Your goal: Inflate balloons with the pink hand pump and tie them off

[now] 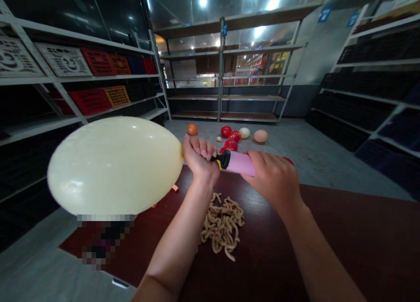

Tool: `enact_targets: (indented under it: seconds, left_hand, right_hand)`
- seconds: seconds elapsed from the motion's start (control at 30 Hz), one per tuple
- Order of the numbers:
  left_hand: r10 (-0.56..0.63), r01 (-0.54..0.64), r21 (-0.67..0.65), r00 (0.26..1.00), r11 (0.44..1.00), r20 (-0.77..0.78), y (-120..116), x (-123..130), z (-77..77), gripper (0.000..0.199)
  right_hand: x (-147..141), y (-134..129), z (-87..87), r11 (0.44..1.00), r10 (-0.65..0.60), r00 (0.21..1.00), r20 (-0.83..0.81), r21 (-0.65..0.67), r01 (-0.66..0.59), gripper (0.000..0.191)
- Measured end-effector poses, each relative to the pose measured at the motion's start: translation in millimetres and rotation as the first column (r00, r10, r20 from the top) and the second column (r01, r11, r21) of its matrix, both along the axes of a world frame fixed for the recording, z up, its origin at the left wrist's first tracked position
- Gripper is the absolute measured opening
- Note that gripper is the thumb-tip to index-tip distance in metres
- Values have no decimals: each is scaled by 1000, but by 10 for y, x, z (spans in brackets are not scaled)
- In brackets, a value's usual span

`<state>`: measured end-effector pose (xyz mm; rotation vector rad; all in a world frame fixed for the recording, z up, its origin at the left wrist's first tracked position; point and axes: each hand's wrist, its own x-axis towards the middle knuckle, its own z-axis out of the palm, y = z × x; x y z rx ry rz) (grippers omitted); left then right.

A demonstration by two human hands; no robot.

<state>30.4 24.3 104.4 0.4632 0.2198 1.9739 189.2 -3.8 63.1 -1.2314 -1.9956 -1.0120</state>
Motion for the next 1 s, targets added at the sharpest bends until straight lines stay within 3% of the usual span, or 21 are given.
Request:
enact_targets:
  seconds: [0.2, 0.33, 0.5, 0.67, 1.0]
  left_hand:
    - [20, -19, -73, 1000, 997, 11, 169, -154, -47, 55]
    - [39, -33, -84, 996, 996, 78, 222, -276, -45, 52]
    - [52, -42, -84, 992, 996, 118, 273, -404, -63, 51]
    - [96, -89, -66, 989, 994, 113, 290, -460, -66, 49]
    - [150, -145, -52, 983, 988, 105, 232, -362, -21, 52]
  right_hand:
    - [-27, 164, -169, 996, 64, 997, -44, -58, -67, 19]
    - [100, 254, -234, 992, 74, 996, -42, -96, -78, 22]
    - [438, 299, -204, 981, 88, 996, -22, -171, -91, 27]
    - [637, 275, -138, 984, 68, 998, 3, -162, -66, 19]
    - [436, 173, -83, 952, -84, 996, 34, -291, 91, 23]
